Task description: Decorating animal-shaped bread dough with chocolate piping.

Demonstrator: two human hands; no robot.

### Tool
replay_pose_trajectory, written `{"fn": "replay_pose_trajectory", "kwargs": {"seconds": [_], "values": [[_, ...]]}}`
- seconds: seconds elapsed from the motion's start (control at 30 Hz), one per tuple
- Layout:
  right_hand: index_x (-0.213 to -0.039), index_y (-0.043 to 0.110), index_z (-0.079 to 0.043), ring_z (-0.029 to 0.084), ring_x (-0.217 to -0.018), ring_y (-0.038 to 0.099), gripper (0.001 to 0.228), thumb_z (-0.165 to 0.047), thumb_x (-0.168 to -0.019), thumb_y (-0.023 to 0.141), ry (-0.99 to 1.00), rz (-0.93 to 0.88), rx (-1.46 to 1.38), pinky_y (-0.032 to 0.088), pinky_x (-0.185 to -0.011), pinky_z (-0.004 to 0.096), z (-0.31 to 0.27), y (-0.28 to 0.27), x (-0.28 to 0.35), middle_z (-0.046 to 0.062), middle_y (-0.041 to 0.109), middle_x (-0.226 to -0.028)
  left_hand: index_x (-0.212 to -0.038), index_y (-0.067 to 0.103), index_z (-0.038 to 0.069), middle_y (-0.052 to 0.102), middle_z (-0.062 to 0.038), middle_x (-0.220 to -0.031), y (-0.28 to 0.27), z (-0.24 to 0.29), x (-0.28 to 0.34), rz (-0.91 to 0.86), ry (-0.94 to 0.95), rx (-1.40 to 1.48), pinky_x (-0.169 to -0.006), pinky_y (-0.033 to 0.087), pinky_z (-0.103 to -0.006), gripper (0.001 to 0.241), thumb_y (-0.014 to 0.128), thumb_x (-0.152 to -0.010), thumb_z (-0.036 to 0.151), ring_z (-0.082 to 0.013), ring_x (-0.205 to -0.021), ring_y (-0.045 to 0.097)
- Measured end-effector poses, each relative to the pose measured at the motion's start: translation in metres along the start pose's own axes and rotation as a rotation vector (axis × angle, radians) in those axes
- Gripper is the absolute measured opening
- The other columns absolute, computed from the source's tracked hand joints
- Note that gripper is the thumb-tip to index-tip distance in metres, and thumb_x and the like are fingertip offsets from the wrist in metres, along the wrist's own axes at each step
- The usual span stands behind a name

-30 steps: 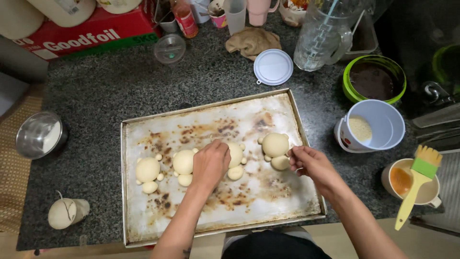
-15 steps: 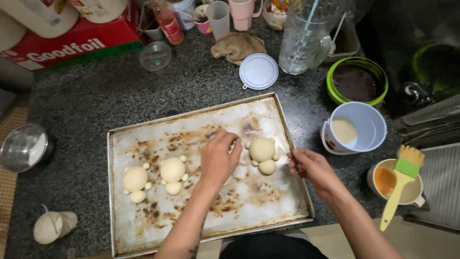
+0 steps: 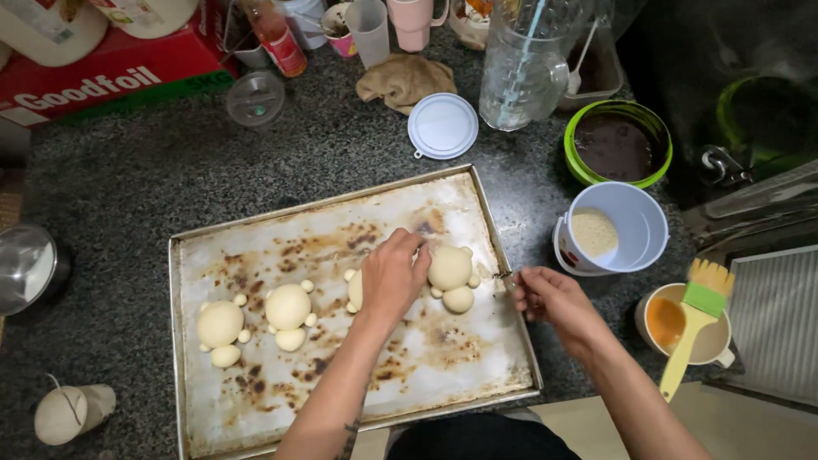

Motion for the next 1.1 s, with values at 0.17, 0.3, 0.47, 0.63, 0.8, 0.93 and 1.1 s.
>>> {"fn": "replay_pose_trajectory", "kwargs": {"seconds": [0.17,0.3,0.47,0.63,0.8,0.93,1.1], "values": [[-0.103,0.070,-0.003,0.021,-0.070,0.070,0.026,-0.026,-0.105,0.059,-0.002,-0.009,0.002,0.055,-0.059,0.031,-0.001,-0.002,-0.002,0.010,0.071,-0.080,-0.095,0.071,0.018,0.064,-0.004,-0.083,-0.003,0.001,-0.002,0.001,-0.002,-0.020,-0.068,0.060,-0.0464,0.016,0.062,-0.094,0.031,-0.0314,-0.082,0.072],[-0.101,0.070,-0.003,0.021,-0.069,0.070,0.026,-0.026,-0.106,0.059,-0.006,-0.016,0.000,0.055,-0.059,0.031,-0.006,0.000,0.002,0.010,0.070,-0.079,-0.095,0.071,0.018,0.064,-0.003,-0.083,0.004,-0.004,0.001,-0.022,-0.019,-0.040,-0.068,0.060,-0.0467,0.017,0.061,-0.093,0.032,-0.0312,-0.081,0.072],[-0.101,0.070,-0.003,0.020,-0.067,0.069,0.025,-0.025,-0.105,0.059,-0.012,-0.015,-0.014,0.054,-0.057,0.030,-0.002,-0.002,0.001,0.010,0.070,-0.079,-0.093,0.071,0.018,0.064,-0.003,-0.081,0.003,-0.001,0.000,0.000,-0.011,-0.050,-0.067,0.060,-0.0461,0.017,0.061,-0.094,0.031,-0.0301,-0.080,0.072],[-0.103,0.070,-0.003,0.020,-0.068,0.069,0.025,-0.026,-0.105,0.060,-0.009,-0.008,-0.010,0.054,-0.057,0.030,-0.001,-0.001,0.001,0.009,0.070,-0.079,-0.092,0.069,0.018,0.062,-0.003,-0.082,0.008,0.000,0.002,0.015,0.027,-0.075,-0.067,0.061,-0.0454,0.015,0.061,-0.093,0.030,-0.0303,-0.080,0.072],[-0.103,0.070,-0.004,0.020,-0.069,0.070,0.025,-0.025,-0.105,0.059,-0.002,-0.004,-0.008,0.055,-0.058,0.030,0.002,-0.002,-0.002,0.010,0.072,-0.079,-0.092,0.068,0.018,0.062,-0.001,-0.083,0.011,0.002,0.002,-0.005,0.052,-0.115,-0.068,0.060,-0.0430,0.014,0.060,-0.093,0.029,-0.0278,-0.081,0.072],[-0.103,0.071,-0.003,0.021,-0.070,0.070,0.027,-0.026,-0.106,0.058,0.004,-0.001,0.008,0.056,-0.059,0.031,-0.002,-0.002,0.004,0.010,0.073,-0.081,-0.090,0.069,0.016,0.063,-0.005,-0.083,0.021,-0.001,0.001,-0.019,0.054,-0.107,-0.067,0.060,-0.0472,0.014,0.060,-0.092,0.027,-0.0318,-0.080,0.072],[-0.102,0.070,-0.003,0.021,-0.068,0.070,0.025,-0.026,-0.105,0.059,0.016,0.010,-0.026,0.055,-0.058,0.030,0.000,-0.007,0.003,0.010,0.071,-0.079,-0.091,0.071,0.016,0.065,-0.006,-0.085,0.033,-0.007,-0.002,-0.143,0.015,-0.069,-0.070,0.060,-0.0492,0.018,0.059,-0.092,0.030,-0.0344,-0.083,0.073]]}}
Point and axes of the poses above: each hand's wrist, its own x-axis away from the middle knuckle, its own y-axis out of the palm, z = x × y, the point moved 3 cm from there along -x, towards the middle knuckle
